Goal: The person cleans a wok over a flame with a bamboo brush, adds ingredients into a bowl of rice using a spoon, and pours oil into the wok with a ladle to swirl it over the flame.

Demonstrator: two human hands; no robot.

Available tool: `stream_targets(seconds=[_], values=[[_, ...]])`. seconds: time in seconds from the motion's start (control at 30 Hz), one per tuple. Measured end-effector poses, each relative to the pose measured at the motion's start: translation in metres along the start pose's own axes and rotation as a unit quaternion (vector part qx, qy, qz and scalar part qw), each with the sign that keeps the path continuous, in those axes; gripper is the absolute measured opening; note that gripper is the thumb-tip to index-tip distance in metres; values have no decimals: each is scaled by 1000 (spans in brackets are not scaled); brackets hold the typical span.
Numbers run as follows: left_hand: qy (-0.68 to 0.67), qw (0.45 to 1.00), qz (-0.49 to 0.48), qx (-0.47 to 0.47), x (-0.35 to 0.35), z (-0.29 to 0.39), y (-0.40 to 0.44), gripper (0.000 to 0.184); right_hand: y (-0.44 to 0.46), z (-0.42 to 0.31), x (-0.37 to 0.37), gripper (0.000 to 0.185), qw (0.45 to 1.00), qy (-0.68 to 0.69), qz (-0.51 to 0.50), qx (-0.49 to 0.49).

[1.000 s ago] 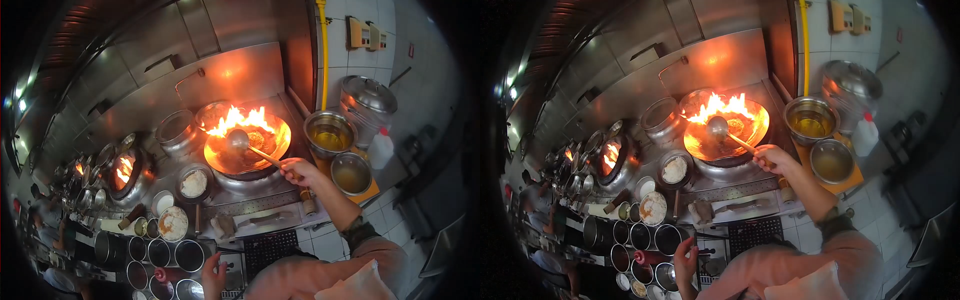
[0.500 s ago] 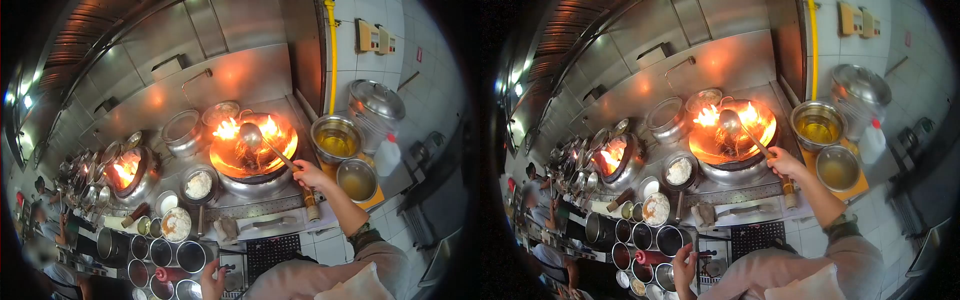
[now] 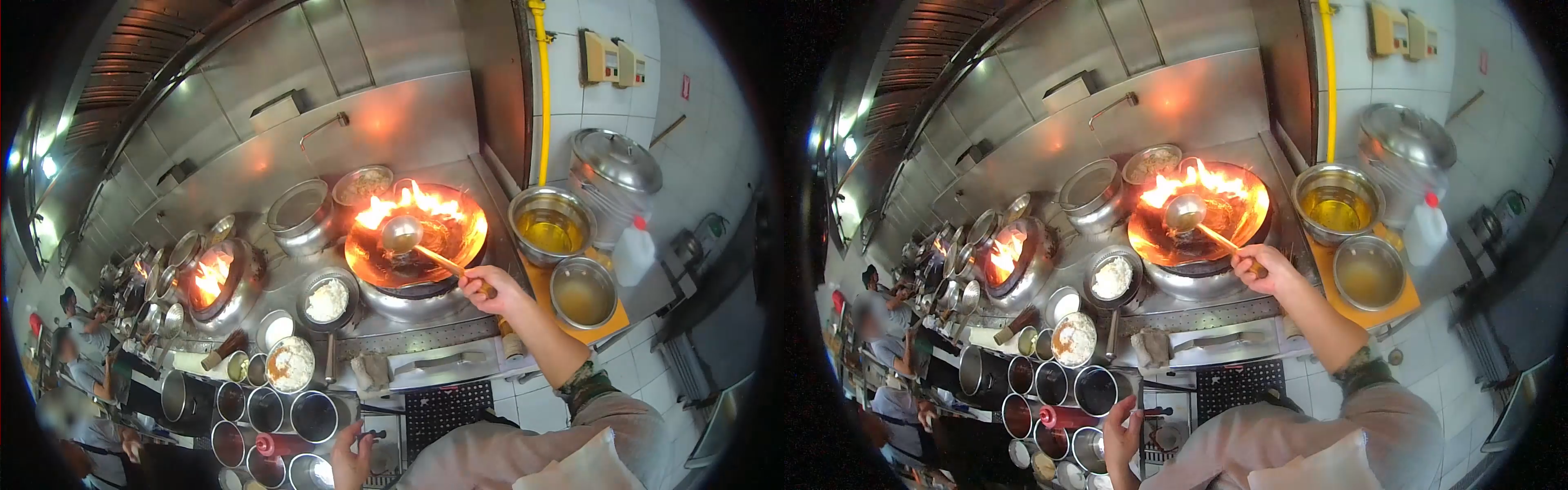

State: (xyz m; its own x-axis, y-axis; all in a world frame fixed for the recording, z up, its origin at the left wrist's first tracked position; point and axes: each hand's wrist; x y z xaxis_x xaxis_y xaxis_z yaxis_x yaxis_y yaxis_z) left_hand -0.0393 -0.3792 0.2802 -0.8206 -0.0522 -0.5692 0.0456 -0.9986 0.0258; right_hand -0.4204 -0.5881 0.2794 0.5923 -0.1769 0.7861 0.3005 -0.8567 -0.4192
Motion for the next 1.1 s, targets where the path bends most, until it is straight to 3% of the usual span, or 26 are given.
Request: stream_targets(seconds=[0.07, 0.13, 0.23, 0.33, 0.4, 0.53, 0.57, 0.63, 0.67, 0.73, 0.83, 0.9, 0.93, 1.0, 1.07, 1.1], values=[[6, 1000, -3, 20, 0, 2, 3, 33, 19, 0, -2, 5, 993, 102, -49, 26], [15, 999, 3, 29, -2, 7, 1, 33, 29, -1, 0, 3, 993, 107, -53, 19], [14, 999, 16, 27, -6, 5, -7, 33, 26, -8, 7, 6, 986, -128, 37, -102], [-4, 999, 31, 7, -7, -16, -19, 33, 3, -19, 8, 20, 901, -383, 126, -160], [-12, 999, 37, -6, -7, -24, -24, 32, -27, -28, 13, 38, 836, -502, 178, -130], [-26, 999, 37, -18, -8, -22, -24, 31, -87, -33, 21, 36, 742, -622, 222, -113], [-35, 999, 28, -24, -7, -22, -21, 31, -91, -32, 22, 36, 740, -624, 223, -113], [-29, 999, 8, -12, -4, -35, -4, 31, -99, -27, 19, 34, 848, -498, 170, -68], [-21, 1000, -11, 0, -1, -37, 2, 31, -94, -26, 11, 34, 847, -497, 176, -70], [-25, 999, -27, -6, 1, -10, 15, 32, -63, -24, -21, 34, 962, -268, 31, -53], [-48, 997, -52, 26, 1, 13, 21, 31, -30, -10, -13, 37, 961, -259, 55, -84], [-44, 997, -44, 44, -1, 13, 21, 31, -21, -6, 3, 40, 857, -478, 153, -114], [-42, 997, -37, 53, -3, 12, 22, 31, -25, -6, 9, 40, 857, -479, 151, -114], [-35, 998, -23, 46, -4, -10, 15, 31, -47, -5, 27, 43, 769, -602, 189, -102], [-29, 999, -11, 40, -1, -31, 6, 32, -58, -4, 36, 40, 766, -608, 192, -81], [-48, 999, -1, 21, 1, -35, 2, 31, -55, -3, 27, 34, 862, -480, 148, -70]])
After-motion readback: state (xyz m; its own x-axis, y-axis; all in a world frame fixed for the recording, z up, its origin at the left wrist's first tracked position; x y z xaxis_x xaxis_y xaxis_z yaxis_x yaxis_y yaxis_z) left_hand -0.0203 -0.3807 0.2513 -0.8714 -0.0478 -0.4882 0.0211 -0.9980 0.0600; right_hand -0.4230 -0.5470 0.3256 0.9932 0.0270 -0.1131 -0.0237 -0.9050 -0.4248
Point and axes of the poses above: each hand's wrist, its own y-axis towards the middle knuckle, its own x-axis out of the palm, z = x × y, and after that the axes turned 3 degrees about -y, right-handed
